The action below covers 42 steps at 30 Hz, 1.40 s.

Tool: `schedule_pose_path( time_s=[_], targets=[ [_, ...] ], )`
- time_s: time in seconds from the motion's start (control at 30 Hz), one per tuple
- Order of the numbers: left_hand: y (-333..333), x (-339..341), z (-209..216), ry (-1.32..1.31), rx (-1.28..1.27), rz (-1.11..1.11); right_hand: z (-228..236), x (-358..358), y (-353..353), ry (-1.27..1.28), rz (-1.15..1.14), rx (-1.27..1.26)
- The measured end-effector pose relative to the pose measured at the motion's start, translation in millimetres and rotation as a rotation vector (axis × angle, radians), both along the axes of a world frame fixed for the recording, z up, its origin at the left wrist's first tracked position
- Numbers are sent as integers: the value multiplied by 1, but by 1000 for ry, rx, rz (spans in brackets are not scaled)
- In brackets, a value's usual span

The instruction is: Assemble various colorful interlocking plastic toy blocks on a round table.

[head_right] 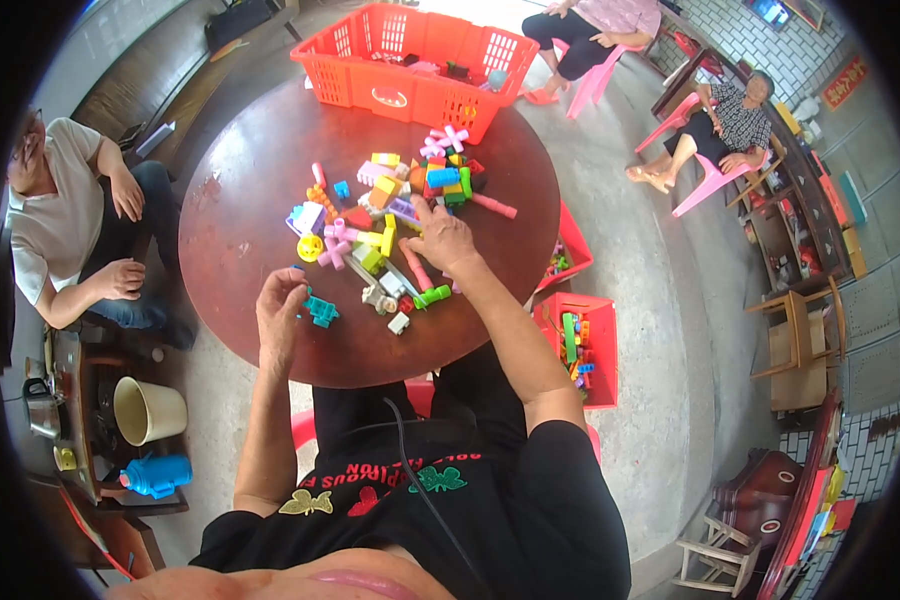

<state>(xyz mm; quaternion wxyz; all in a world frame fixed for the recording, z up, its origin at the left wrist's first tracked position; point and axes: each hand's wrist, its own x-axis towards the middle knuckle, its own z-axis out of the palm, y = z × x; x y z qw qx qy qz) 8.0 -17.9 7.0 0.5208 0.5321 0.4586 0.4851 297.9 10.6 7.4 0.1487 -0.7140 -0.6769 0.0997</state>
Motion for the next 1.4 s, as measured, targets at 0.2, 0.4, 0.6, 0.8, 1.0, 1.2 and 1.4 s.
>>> schedule_pose_path(
  time_s=[0.2,0.4,0.6,0.8,1.0,1.2,1.4],
  targets=[
    [4,7,1,-53,-51,-17,-14,13,19,139,27,143],
    [9,7,-3,-88,-97,-74,13,-9,-2,515,25,395],
    [1,14,7,-357,-137,-141,44,-91,-44,675,247,310],
    [1,14,4,-430,-170,-86,26,-130,-52,572,372,377],
    [13,6,-5,-606,-224,54,17,-122,-51,1406,279,78],
    [11,0,2,-646,-283,71,7,-114,-49,2130,60,-191],
    [0,11,4,-289,-77,-173,3,-123,-55,1598,117,-141]
  ],
)
